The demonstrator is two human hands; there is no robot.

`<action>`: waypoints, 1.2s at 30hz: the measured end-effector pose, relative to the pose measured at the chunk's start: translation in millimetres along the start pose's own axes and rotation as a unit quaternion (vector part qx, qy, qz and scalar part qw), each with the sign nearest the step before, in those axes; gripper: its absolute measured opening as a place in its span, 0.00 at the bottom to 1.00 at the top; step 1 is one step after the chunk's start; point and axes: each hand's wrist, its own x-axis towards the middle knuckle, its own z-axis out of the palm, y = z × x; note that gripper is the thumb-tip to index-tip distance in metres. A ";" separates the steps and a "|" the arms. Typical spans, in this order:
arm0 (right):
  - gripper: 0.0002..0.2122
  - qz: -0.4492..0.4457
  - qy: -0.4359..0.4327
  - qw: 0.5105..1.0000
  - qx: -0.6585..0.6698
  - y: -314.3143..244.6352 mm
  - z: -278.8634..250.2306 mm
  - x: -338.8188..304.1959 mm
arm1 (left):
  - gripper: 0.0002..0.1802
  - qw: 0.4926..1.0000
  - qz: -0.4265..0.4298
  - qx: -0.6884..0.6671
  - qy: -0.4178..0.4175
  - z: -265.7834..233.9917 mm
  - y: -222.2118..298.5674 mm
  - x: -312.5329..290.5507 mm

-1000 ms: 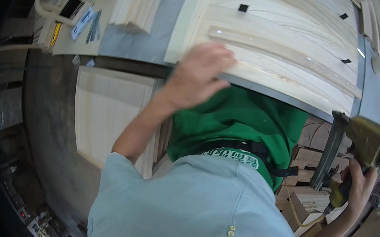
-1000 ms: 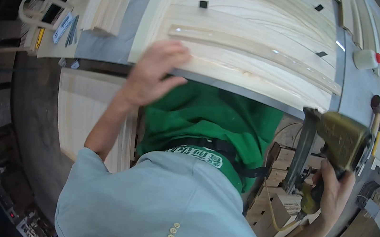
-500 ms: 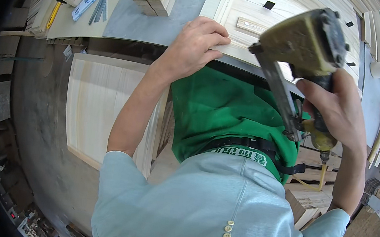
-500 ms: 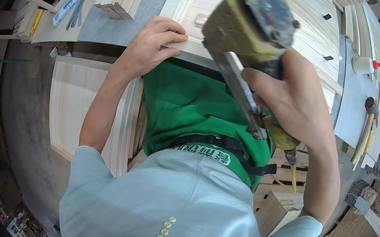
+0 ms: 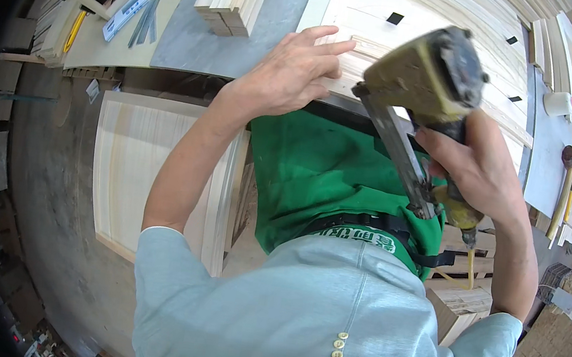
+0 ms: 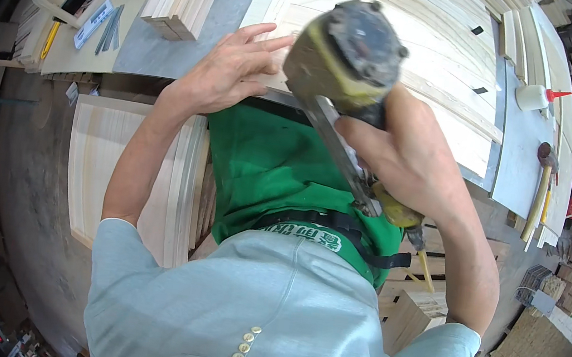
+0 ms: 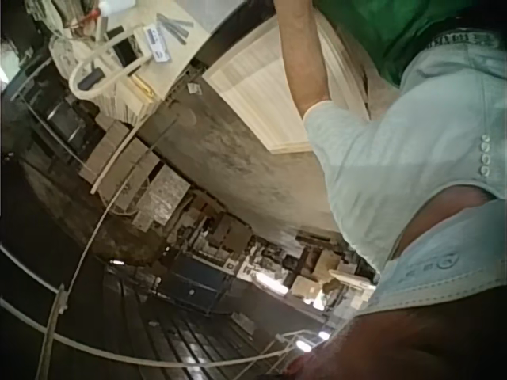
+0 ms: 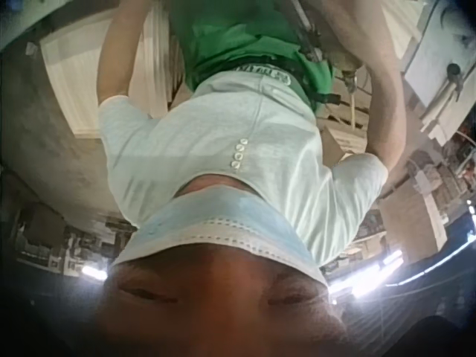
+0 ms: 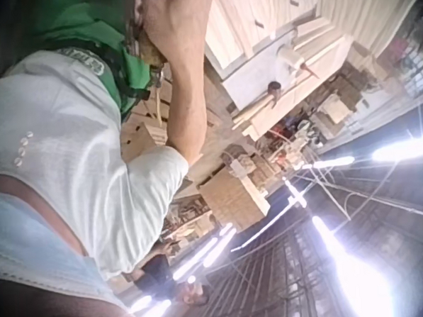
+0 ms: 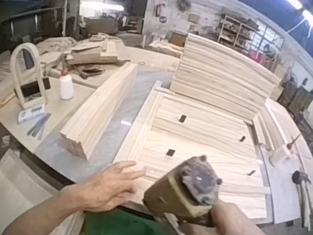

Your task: Assemble wooden panels by applying glue, placing slats, and using a nail gun.

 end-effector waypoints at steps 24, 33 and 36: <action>0.12 0.223 0.148 0.963 -0.008 79.0 -91.1 -94.5 | 0.16 0.988 -0.071 -0.028 -0.135 -19.3 22.1 18.2; 0.14 0.245 0.326 0.913 0.005 134.0 -177.9 -135.9 | 0.19 0.988 -0.091 -0.030 -0.124 -17.7 30.2 21.9; 0.15 0.209 0.341 0.903 -0.160 184.5 -210.6 -130.7 | 0.19 0.989 -0.088 -0.029 -0.118 -16.5 28.3 21.0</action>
